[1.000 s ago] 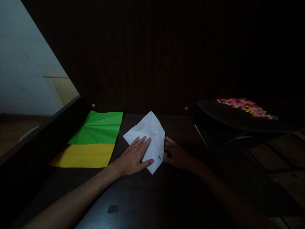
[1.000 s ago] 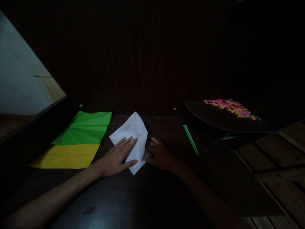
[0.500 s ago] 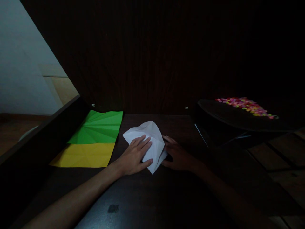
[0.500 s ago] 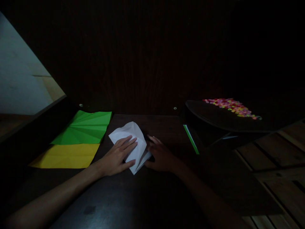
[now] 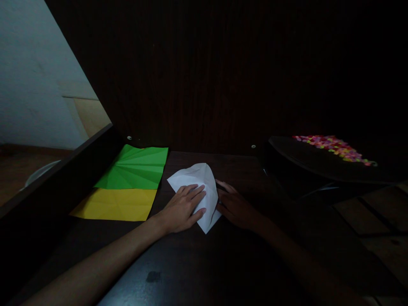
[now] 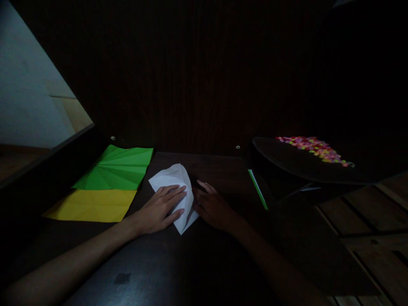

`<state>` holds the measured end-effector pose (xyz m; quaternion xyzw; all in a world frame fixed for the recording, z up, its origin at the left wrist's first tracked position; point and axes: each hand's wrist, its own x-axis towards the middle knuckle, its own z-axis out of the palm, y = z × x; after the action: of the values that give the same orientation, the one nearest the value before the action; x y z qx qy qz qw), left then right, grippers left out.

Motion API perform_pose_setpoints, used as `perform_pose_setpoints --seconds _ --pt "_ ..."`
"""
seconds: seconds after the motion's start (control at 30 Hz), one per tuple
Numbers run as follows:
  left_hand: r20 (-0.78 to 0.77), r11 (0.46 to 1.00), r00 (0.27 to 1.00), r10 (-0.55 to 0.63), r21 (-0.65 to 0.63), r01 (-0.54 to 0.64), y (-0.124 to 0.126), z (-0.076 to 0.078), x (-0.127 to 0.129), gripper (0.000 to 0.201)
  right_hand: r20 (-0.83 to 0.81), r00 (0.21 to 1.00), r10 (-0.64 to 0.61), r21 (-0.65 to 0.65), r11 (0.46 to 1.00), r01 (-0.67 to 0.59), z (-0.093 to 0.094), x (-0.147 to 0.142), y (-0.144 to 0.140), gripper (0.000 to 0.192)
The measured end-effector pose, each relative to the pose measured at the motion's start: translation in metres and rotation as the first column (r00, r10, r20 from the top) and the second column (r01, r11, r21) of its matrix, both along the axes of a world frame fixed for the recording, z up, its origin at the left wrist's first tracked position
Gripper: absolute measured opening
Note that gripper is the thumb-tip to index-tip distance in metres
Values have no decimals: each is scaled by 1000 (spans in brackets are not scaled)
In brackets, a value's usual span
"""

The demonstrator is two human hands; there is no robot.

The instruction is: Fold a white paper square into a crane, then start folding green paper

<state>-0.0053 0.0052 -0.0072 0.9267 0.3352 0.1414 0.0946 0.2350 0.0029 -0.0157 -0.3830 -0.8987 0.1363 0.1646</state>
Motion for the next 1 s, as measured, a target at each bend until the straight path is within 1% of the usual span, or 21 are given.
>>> perform_pose_setpoints --seconds 0.2,0.37,0.63,0.77,0.93,1.0 --pt "-48 1000 999 -8 -9 7 2 3 1 50 2 1000 13 0 1000 -13 1 0 1 40" --pt "-61 1000 998 -13 7 14 5 3 2 49 -21 1000 15 30 999 -14 -5 3 2 37" --pt "-16 999 999 -37 28 38 5 1 1 50 -17 999 30 44 999 -30 -9 6 2 49" --pt "-18 997 998 -61 41 62 5 2 1 50 6 999 44 57 997 -44 -8 7 2 42" --pt "-25 997 998 -62 54 63 4 1 0 57 7 1000 -2 57 998 2 -5 14 5 29" --pt "-27 996 998 -61 63 62 4 0 0 59 -6 1000 1 37 999 -1 -2 19 6 22"
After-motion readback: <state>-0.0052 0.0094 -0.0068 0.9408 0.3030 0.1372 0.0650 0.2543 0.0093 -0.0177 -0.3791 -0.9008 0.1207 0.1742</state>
